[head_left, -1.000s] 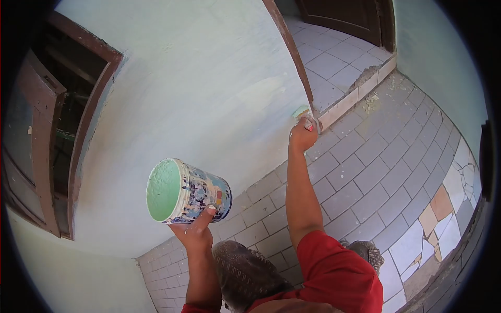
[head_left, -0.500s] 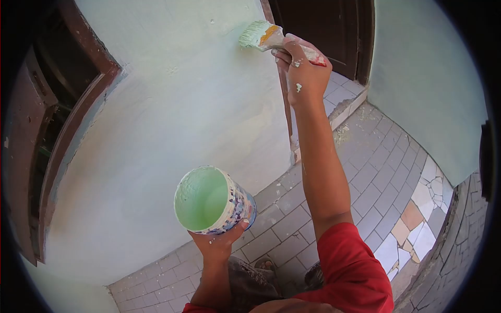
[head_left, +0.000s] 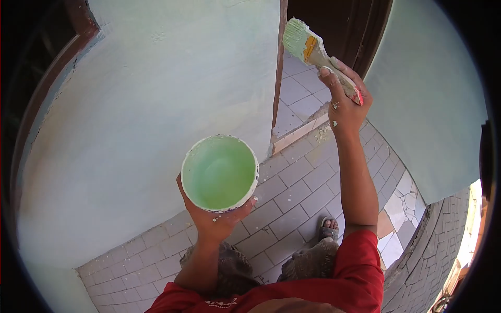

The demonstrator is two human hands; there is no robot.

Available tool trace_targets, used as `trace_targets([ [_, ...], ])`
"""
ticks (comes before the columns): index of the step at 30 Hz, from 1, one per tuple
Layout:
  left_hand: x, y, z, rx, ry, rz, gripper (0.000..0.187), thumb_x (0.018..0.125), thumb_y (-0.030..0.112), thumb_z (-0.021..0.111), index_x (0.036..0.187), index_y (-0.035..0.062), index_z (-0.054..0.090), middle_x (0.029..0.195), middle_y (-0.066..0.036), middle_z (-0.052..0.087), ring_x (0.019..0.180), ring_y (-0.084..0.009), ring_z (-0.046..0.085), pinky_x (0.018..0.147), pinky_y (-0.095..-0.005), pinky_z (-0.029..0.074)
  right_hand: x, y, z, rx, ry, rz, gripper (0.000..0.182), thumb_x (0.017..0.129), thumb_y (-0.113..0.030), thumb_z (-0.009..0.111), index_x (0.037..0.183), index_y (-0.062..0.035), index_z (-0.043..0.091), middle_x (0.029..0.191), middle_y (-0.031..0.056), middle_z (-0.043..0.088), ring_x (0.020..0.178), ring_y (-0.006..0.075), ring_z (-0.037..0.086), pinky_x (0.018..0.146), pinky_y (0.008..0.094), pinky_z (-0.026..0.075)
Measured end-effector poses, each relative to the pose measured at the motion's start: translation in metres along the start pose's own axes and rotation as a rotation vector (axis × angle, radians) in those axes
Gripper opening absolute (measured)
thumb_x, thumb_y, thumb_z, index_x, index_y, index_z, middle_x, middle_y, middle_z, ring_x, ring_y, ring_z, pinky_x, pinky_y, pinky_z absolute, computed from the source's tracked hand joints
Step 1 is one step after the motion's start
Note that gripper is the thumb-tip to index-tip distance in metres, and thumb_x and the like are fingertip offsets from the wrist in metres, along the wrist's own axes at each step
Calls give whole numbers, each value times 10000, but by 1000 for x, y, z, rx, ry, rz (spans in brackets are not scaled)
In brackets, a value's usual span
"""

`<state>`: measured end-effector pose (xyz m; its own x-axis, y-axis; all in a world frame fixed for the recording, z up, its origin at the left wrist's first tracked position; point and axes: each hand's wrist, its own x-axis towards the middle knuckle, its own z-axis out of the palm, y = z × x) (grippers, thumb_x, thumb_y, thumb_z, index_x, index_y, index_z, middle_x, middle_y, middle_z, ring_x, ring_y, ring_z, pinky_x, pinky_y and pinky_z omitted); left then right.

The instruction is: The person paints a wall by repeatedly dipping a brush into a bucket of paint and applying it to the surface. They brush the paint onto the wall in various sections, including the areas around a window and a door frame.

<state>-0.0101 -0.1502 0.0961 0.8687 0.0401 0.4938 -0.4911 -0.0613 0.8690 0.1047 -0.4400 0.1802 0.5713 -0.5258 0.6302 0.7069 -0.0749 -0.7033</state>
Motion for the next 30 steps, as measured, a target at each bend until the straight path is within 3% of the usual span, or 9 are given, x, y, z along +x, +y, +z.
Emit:
trace_targets([
  [3,-2,11,12,63,65,-4,1055,593,153,1004,1424,-4,373,1263,-149,637,1106,-258,690,944,-401,569,23,21,4,-285,-134,-762,324,823,43,829,1134,-32,776,1114,135,775,1001,235,770,870,333,623],
  [4,-4,14,17,97,98,0,1042,590,163,1006,1418,-3,397,1255,-146,648,1099,-255,694,937,-395,574,35,19,11,-250,-148,-757,324,823,43,829,1134,-32,776,1114,135,775,1001,235,770,870,333,623],
  [7,-12,29,22,224,148,-41,942,582,180,1009,1360,-9,512,1206,-137,695,1053,-245,716,904,-383,587,61,24,31,-492,-196,-1222,386,726,-23,812,1097,-132,801,1066,82,770,942,270,770,753,322,618],
  [14,-43,76,45,331,361,-214,809,559,127,996,1260,-22,621,1137,-122,735,997,-222,729,881,-382,602,-37,175,-28,-517,-664,-1106,308,773,-78,763,1079,-114,781,1092,110,754,910,236,774,700,321,612],
  [19,-56,94,62,356,428,-235,796,562,90,981,1258,-24,612,1141,-124,723,1015,-224,719,901,-383,596,-67,190,-71,-490,-1167,-801,251,802,-81,742,1046,-114,787,1047,90,765,883,234,766,723,363,615],
  [22,-48,100,76,317,420,-257,829,562,78,975,1281,-23,575,1160,-130,707,1039,-228,709,923,-388,587,-11,171,-48,-504,-1153,-746,275,819,-74,744,1081,-140,797,1058,63,775,872,256,759,726,378,609],
  [24,-34,98,83,315,392,-258,860,564,75,972,1303,-22,545,1177,-134,697,1055,-231,703,936,-391,583,77,81,-4,-560,-1042,-653,285,838,-74,752,1104,-162,798,1073,41,775,861,285,749,716,385,603],
  [29,-11,65,94,147,347,-149,992,568,74,967,1387,-2,413,1241,-157,648,1108,-245,683,960,-392,574,179,-5,46,-563,-505,-1142,322,811,-114,792,1128,-165,788,1054,48,768,802,279,734,683,384,588],
  [30,-8,57,95,149,328,-114,990,569,77,968,1386,0,414,1237,-158,649,1104,-247,685,959,-391,574,181,-25,51,-469,-413,-1228,303,882,-95,798,1178,-160,785,1090,27,779,853,264,756,733,320,614],
])
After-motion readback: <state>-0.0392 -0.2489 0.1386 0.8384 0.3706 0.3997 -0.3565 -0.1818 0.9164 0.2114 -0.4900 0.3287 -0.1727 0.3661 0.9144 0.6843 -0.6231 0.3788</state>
